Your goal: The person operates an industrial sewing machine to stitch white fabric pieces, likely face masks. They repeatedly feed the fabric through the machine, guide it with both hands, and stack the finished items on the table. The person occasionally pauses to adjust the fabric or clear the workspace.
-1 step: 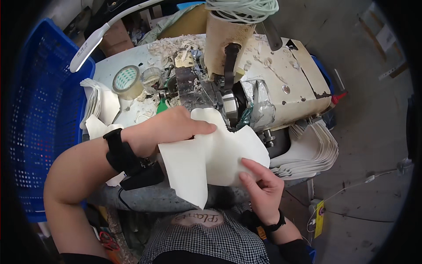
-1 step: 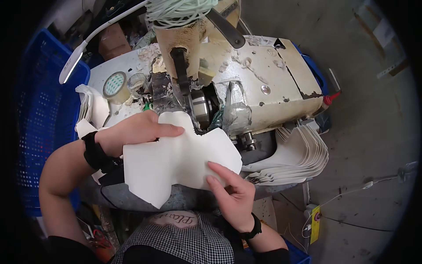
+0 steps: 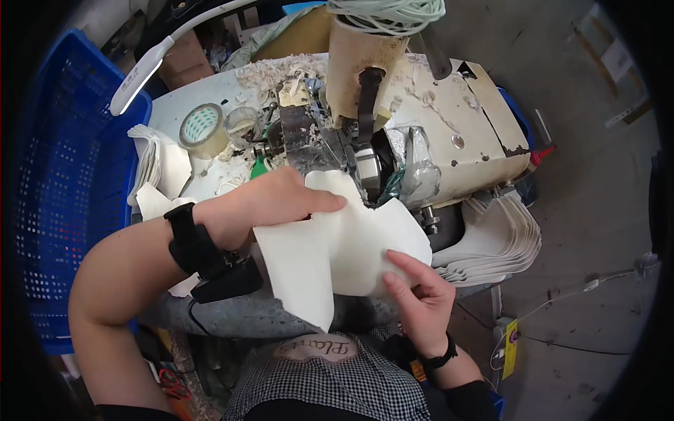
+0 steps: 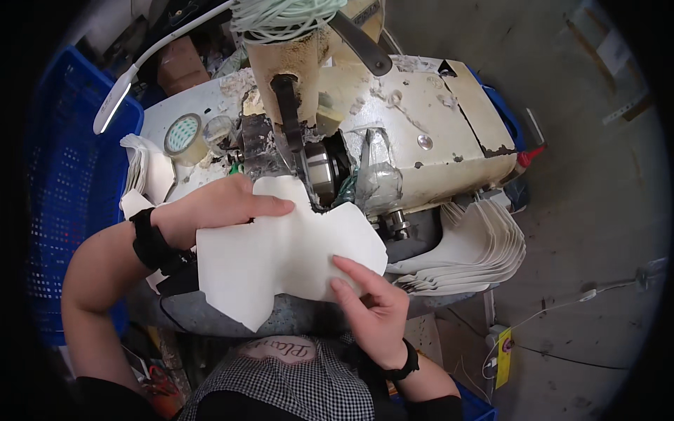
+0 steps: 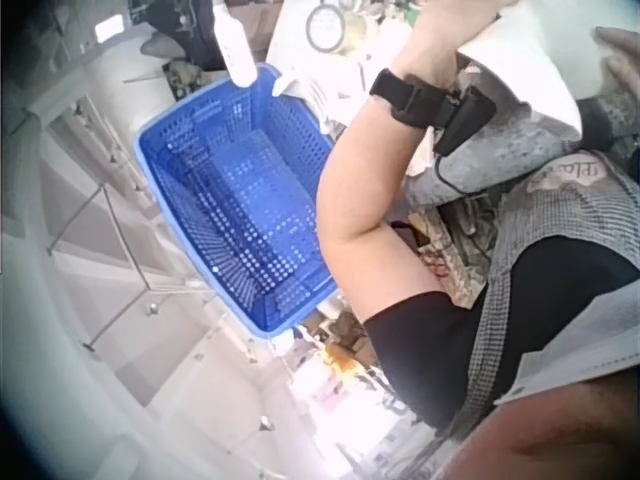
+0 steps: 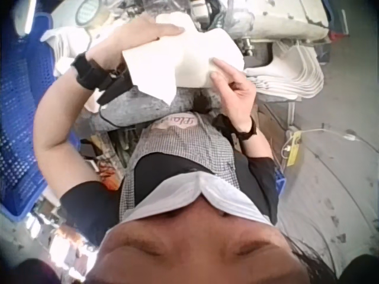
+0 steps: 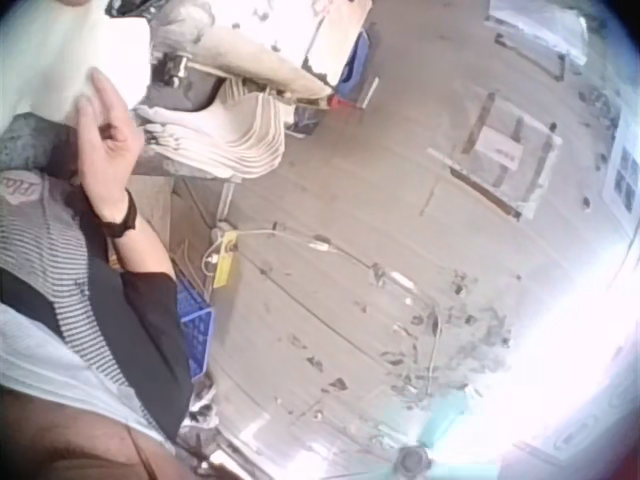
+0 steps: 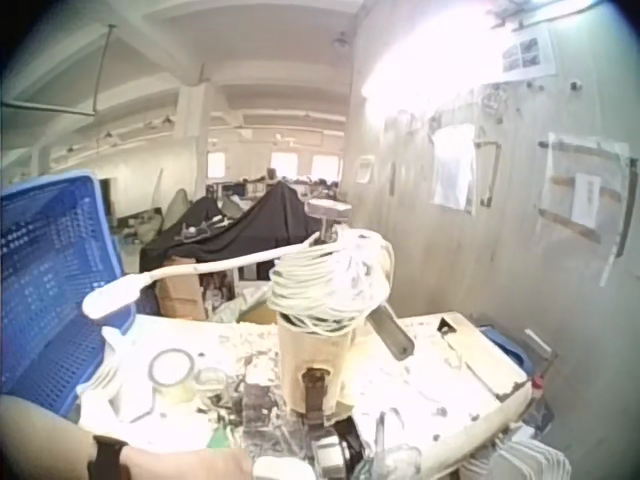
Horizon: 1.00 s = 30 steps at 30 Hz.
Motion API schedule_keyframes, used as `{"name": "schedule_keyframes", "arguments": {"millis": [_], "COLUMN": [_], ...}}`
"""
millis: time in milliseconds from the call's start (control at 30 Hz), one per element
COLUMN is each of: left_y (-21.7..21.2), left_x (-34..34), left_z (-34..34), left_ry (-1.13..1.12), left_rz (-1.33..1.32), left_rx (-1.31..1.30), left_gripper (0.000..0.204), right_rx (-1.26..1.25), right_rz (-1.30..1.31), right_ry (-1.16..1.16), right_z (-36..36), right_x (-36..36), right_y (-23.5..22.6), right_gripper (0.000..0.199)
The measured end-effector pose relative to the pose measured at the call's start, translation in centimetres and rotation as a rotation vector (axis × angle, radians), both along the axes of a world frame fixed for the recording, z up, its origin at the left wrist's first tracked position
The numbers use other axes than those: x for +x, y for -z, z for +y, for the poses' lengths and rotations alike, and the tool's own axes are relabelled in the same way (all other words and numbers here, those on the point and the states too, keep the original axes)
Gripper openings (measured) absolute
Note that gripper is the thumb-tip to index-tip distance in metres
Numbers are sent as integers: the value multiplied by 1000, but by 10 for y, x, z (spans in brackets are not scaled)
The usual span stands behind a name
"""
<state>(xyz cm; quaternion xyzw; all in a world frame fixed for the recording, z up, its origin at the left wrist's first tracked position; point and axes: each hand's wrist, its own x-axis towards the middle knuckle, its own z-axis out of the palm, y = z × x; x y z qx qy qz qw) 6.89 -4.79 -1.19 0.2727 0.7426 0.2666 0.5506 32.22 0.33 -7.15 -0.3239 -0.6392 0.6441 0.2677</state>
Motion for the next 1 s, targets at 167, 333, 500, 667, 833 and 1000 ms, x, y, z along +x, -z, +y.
{"name": "schedule_keyframes", "arguments": {"millis": [167, 333, 500, 667, 833, 1000], "left_y": [-4, -14, -19, -14, -11, -13], "left_x": [8, -17, -29, -38, -47, -53], "left_z": [18, 11, 7, 11, 12, 20], "left_ry": [16, 212, 459, 601, 714, 813], "left_rz": [50, -363, 115, 324, 536, 601], "left_rx": [-47, 43, 193, 334, 417, 471], "left_gripper": [44, 39, 34, 29, 27, 26], "right_rx": [76, 313, 426, 281, -28, 11], "right_rz": [-14, -11, -44, -71, -107, 10], "right_ry": [43, -46, -227, -418, -800, -1036], "right_z": [16, 29, 25, 15, 12, -1], "right_x": [1, 12, 11, 17, 21, 1], "right_y": [-11, -7, -16, -25, -23, -20], "right_gripper": [25, 23, 27, 44, 87, 104]}}
